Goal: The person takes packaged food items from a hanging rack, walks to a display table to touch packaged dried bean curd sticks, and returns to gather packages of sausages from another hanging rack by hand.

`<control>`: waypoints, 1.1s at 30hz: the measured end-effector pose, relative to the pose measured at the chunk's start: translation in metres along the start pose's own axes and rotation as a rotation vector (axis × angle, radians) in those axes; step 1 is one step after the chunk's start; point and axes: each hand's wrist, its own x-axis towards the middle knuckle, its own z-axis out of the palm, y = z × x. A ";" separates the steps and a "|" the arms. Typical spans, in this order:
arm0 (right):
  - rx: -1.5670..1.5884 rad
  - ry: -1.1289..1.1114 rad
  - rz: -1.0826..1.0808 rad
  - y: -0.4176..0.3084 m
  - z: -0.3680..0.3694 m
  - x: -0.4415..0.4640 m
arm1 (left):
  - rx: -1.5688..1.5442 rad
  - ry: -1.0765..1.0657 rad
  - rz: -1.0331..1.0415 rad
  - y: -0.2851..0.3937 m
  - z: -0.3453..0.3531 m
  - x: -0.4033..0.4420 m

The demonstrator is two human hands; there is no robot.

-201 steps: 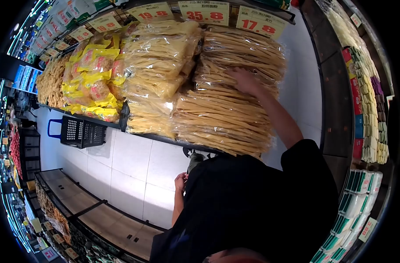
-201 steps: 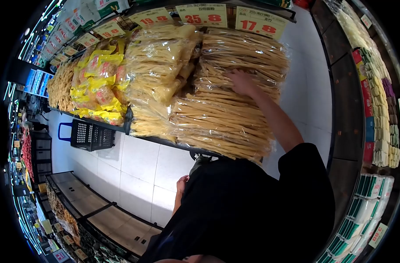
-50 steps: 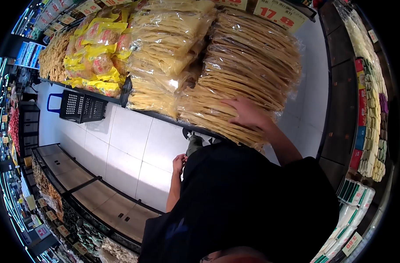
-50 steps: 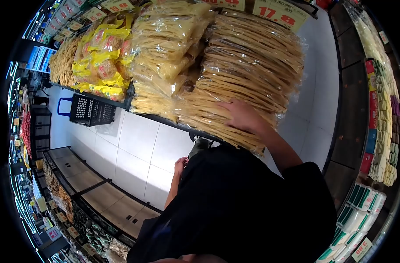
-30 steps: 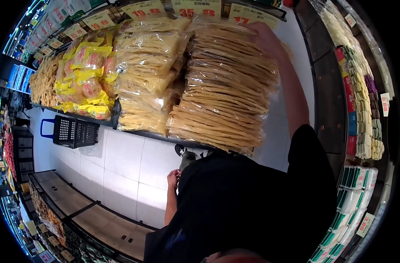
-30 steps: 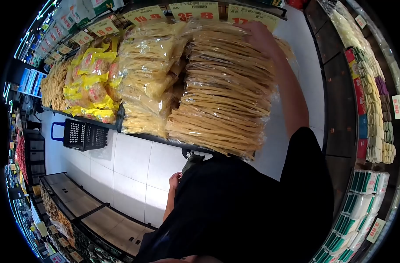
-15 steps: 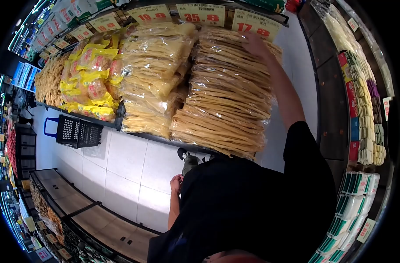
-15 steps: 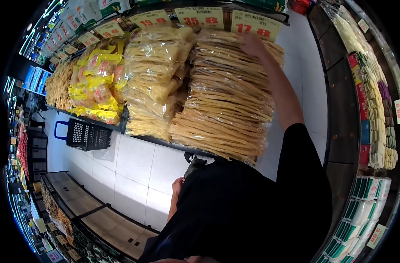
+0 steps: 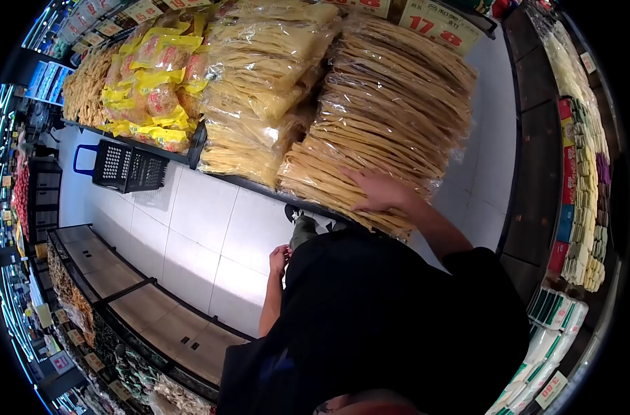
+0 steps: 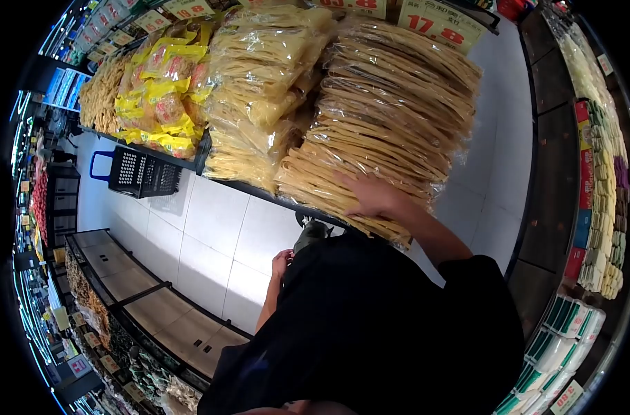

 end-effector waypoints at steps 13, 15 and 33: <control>0.311 0.557 -0.028 0.013 0.027 -0.010 | 0.097 -0.010 0.008 0.003 -0.002 0.007; 0.340 0.562 -0.051 0.014 0.008 -0.025 | 0.087 -0.014 0.012 0.000 -0.003 0.010; 0.016 0.821 0.169 0.061 -0.021 0.017 | 0.025 0.021 0.024 -0.004 0.000 0.006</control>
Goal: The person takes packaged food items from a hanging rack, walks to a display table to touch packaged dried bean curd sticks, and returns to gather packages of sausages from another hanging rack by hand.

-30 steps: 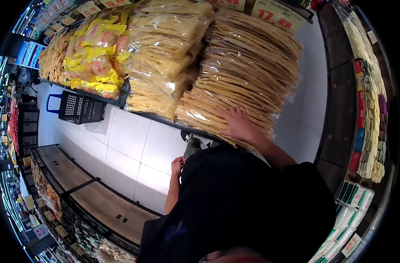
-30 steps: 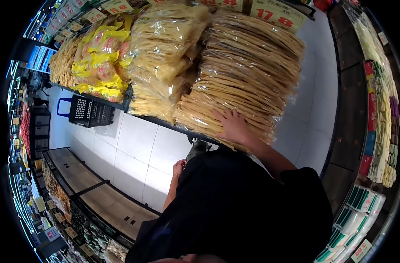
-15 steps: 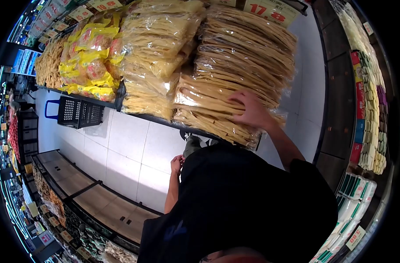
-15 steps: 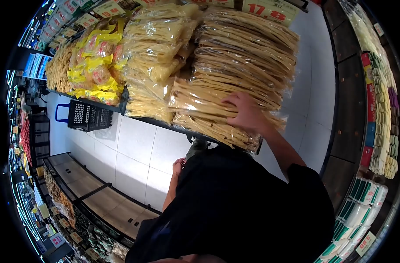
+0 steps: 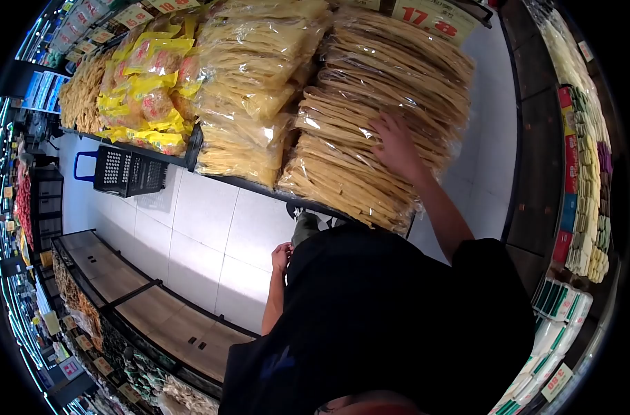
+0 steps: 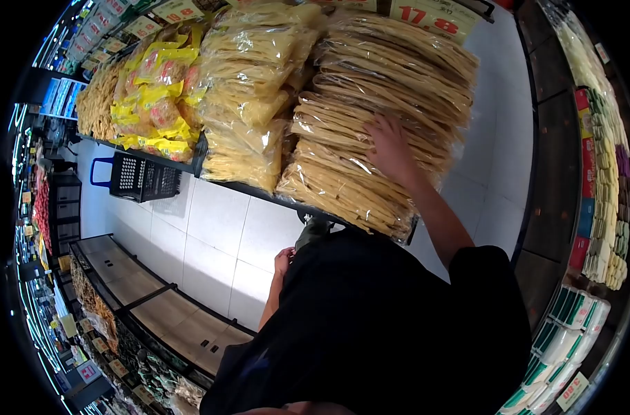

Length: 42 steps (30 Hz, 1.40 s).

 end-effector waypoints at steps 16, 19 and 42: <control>0.034 -0.339 -0.162 -0.066 0.059 -0.083 | 0.013 -0.012 -0.014 0.013 0.004 -0.001; -0.104 -0.312 -0.135 -0.071 0.065 -0.090 | 0.018 -0.016 -0.020 0.017 0.005 -0.001; 0.264 -0.132 -0.049 -0.021 -0.092 -0.001 | 0.026 -0.015 -0.019 0.009 0.004 0.011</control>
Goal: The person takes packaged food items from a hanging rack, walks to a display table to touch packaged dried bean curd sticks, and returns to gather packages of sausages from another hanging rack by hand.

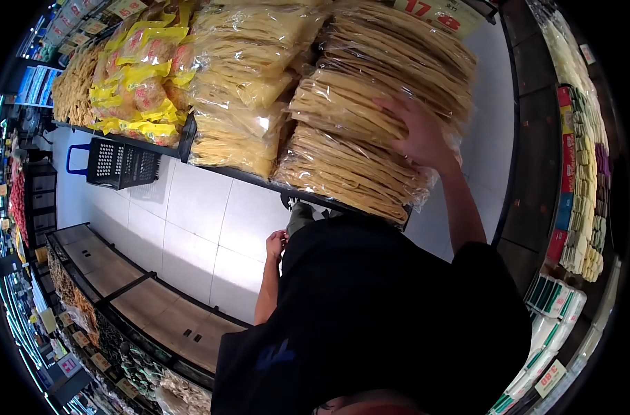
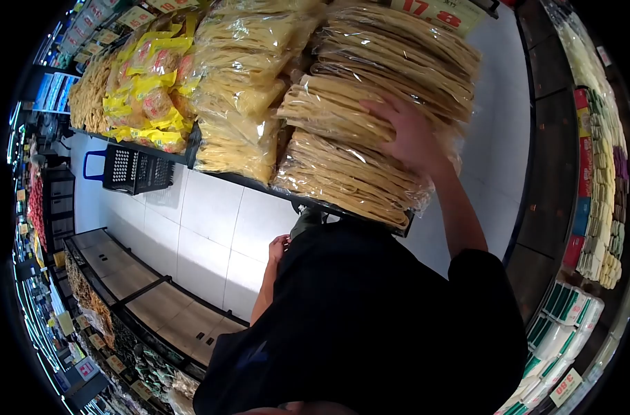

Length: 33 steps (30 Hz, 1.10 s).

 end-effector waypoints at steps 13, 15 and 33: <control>0.055 -0.176 -0.030 -0.023 0.063 -0.004 | 0.002 0.014 0.024 -0.001 0.001 -0.006; 0.076 -0.374 -0.070 -0.015 0.097 -0.020 | -0.001 0.003 0.018 -0.001 0.001 -0.005; -0.006 -0.093 -0.116 0.021 0.185 -0.056 | -0.027 0.006 -0.015 -0.004 0.001 -0.003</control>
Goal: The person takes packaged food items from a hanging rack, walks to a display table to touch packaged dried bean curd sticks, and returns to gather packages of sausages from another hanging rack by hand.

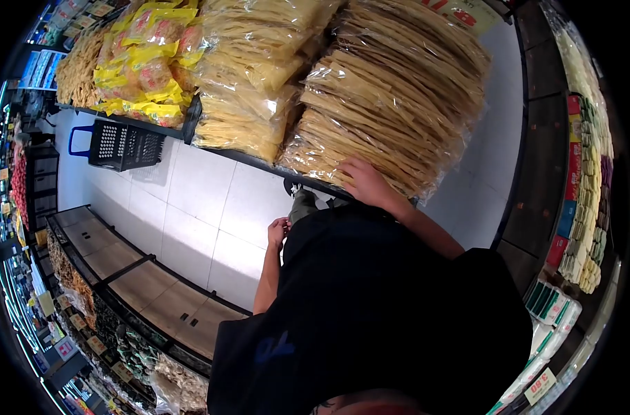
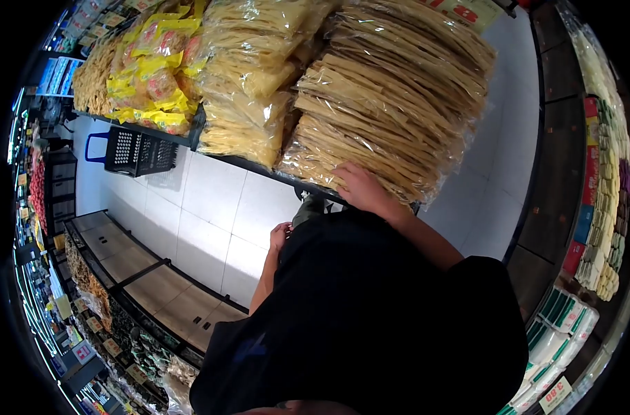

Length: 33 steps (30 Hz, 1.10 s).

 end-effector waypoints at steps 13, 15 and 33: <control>1.717 -0.247 -1.218 -0.251 -0.182 0.036 | -0.065 -0.010 0.025 -0.038 -0.020 0.032; 1.932 -0.282 -1.308 -0.274 -0.155 0.038 | -0.083 0.050 0.029 -0.041 -0.027 0.035; 2.372 -0.355 -1.351 -0.435 -0.027 0.109 | -0.181 0.101 -0.024 -0.021 -0.182 0.044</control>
